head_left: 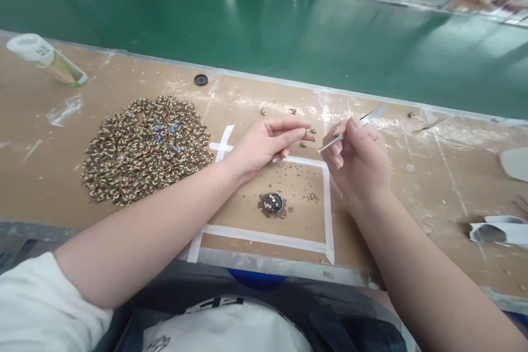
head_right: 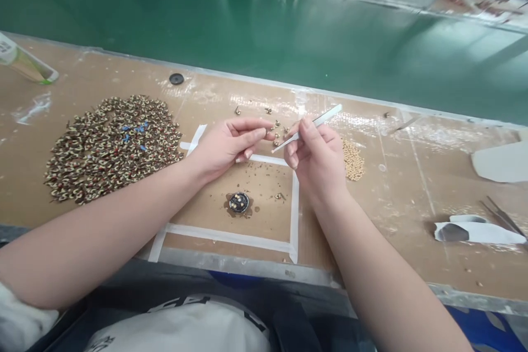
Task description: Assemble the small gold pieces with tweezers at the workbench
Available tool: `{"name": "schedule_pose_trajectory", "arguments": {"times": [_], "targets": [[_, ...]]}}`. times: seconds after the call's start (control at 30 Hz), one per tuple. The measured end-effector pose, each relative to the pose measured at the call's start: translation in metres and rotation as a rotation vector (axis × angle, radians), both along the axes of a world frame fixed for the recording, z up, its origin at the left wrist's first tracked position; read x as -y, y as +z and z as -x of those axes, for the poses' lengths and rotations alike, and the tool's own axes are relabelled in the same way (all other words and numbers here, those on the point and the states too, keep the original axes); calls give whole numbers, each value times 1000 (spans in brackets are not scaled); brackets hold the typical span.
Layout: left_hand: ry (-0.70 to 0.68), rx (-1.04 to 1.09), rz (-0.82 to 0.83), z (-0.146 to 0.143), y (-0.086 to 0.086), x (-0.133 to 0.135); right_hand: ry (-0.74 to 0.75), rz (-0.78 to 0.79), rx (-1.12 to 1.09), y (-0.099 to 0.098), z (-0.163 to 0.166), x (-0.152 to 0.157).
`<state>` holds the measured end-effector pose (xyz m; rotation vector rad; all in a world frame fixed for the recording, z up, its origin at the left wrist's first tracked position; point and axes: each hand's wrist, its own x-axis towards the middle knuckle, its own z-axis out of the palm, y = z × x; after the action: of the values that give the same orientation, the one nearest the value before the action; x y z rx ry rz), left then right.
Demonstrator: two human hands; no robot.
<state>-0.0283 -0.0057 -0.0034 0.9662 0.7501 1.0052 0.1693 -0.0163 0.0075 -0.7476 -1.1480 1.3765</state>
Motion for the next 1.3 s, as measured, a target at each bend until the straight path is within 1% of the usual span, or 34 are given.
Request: {"name": "schedule_pose_trajectory", "arguments": {"times": [0.07, 0.13, 0.3, 0.43, 0.6, 0.77, 0.93, 1.1, 1.2, 1.3], "targets": [[-21, -10, 10, 0, 1, 1, -24, 90, -71, -2, -3, -8], [-33, -27, 11, 0, 3, 1, -26, 147, -88, -5, -6, -14], [-32, -70, -10, -1, 3, 2, -9, 183, -62, -10, -8, -19], [-14, -91, -17, -2, 1, 2, -24, 242, -93, -9, -6, -19], [-8, -114, -28, -2, 2, 2, 12, 233, -90, -9, -6, -19], [4, -136, -66, -2, 4, 3, -16, 307, -137, -10, -7, -21], [-52, -137, -71, -3, 6, 3, 30, 230, -91, -13, -8, -22], [-79, -168, -61, -3, 7, 3, 37, 215, -84, -13, -9, -22], [-78, -177, -59, -3, 5, 3, -1, 269, -151, -11, -7, -21], [-65, -169, -30, -2, 4, 2, -80, 298, -197, -9, -4, -18]]}}
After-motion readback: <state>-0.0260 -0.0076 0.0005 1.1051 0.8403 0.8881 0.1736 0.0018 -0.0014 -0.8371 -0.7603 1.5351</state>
